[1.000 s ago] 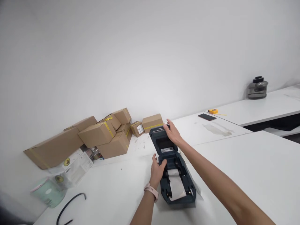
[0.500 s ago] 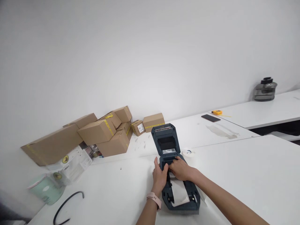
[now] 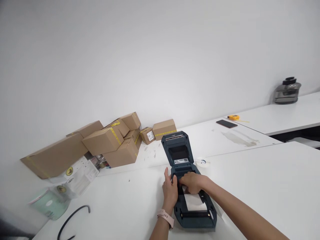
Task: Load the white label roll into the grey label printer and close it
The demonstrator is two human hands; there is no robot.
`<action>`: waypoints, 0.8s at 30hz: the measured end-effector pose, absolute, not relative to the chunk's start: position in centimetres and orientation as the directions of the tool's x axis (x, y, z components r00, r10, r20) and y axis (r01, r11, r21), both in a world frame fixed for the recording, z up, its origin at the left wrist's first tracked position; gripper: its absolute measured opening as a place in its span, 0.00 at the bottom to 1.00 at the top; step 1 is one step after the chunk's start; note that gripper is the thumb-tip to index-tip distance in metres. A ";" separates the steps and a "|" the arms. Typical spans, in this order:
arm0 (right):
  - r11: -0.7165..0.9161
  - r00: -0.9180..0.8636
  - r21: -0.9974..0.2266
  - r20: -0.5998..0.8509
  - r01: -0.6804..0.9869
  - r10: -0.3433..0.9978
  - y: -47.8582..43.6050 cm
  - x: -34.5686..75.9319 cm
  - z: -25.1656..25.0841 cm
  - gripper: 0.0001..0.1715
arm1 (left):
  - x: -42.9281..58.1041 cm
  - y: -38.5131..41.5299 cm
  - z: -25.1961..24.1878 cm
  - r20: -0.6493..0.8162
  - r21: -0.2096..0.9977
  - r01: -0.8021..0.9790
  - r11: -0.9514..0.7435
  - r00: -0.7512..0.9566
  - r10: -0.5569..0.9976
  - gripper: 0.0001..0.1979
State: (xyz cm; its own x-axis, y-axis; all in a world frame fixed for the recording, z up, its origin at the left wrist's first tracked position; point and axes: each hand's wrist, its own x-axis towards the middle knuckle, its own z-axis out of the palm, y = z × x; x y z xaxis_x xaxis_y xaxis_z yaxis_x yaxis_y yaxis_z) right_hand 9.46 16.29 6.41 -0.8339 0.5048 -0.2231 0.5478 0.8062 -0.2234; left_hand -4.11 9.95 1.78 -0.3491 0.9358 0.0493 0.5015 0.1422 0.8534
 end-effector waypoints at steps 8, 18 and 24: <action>0.484 -0.708 -0.837 0.179 0.255 0.683 14.3 20.5 8.4 0.25 | -4.1 9.9 1.5 0.029 0.853 0.497 0.160 -0.352 0.935 0.30; 0.213 -0.313 -0.875 0.075 0.435 0.947 15.9 24.6 -2.8 0.32 | -4.0 9.6 1.8 -0.017 0.891 0.419 0.174 -0.353 0.936 0.32; 0.094 -0.326 -0.950 -0.009 0.298 0.945 16.7 24.7 -3.1 0.35 | -4.0 9.7 1.7 -0.008 0.902 0.401 0.163 -0.361 0.932 0.32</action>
